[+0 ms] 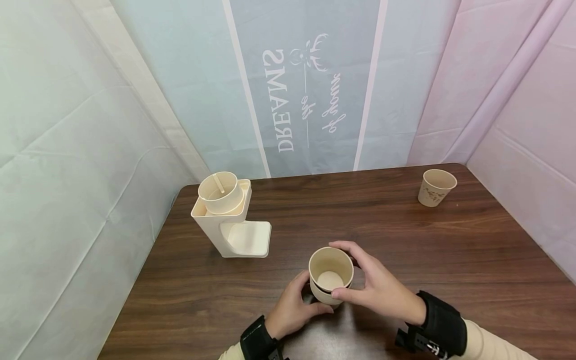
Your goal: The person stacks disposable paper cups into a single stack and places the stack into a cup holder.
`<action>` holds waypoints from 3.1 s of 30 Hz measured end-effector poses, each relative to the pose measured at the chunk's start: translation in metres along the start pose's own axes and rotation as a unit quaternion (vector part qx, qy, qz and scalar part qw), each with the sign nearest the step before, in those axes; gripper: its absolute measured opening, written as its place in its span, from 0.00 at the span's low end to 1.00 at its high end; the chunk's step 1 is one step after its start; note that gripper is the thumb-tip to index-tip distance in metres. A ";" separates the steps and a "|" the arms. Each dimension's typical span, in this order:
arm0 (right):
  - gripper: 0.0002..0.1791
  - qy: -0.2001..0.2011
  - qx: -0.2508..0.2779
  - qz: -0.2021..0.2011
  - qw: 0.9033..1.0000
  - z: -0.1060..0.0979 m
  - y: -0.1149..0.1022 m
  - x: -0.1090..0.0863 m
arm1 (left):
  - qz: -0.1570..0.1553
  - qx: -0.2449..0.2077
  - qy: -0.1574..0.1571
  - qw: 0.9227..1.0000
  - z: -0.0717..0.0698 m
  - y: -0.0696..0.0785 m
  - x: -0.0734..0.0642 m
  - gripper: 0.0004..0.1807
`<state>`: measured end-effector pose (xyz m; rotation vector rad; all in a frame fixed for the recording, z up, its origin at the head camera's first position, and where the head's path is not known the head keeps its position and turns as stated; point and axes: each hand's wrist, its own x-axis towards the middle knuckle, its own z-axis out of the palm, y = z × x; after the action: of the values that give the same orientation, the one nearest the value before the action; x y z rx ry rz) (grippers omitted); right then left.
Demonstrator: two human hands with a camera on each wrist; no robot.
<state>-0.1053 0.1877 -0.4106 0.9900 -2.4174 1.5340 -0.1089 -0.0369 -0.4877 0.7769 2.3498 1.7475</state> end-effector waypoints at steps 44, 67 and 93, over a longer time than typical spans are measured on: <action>0.44 -0.017 -0.037 0.019 0.999 0.001 0.003 -0.005 | -0.010 -0.021 -0.007 1.000 -0.001 -0.002 0.001 0.38; 0.44 -0.022 -0.043 -0.001 0.999 -0.002 0.005 -0.005 | -0.007 -0.020 -0.008 1.000 0.000 -0.002 0.001 0.38; 0.45 -0.039 -0.041 -0.030 0.998 -0.009 0.004 -0.002 | -0.013 -0.028 -0.011 0.999 -0.001 -0.002 0.001 0.38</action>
<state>-0.1085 0.1975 -0.4098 1.1153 -2.4570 1.3889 -0.1104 -0.0375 -0.4887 0.7490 2.2761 1.7769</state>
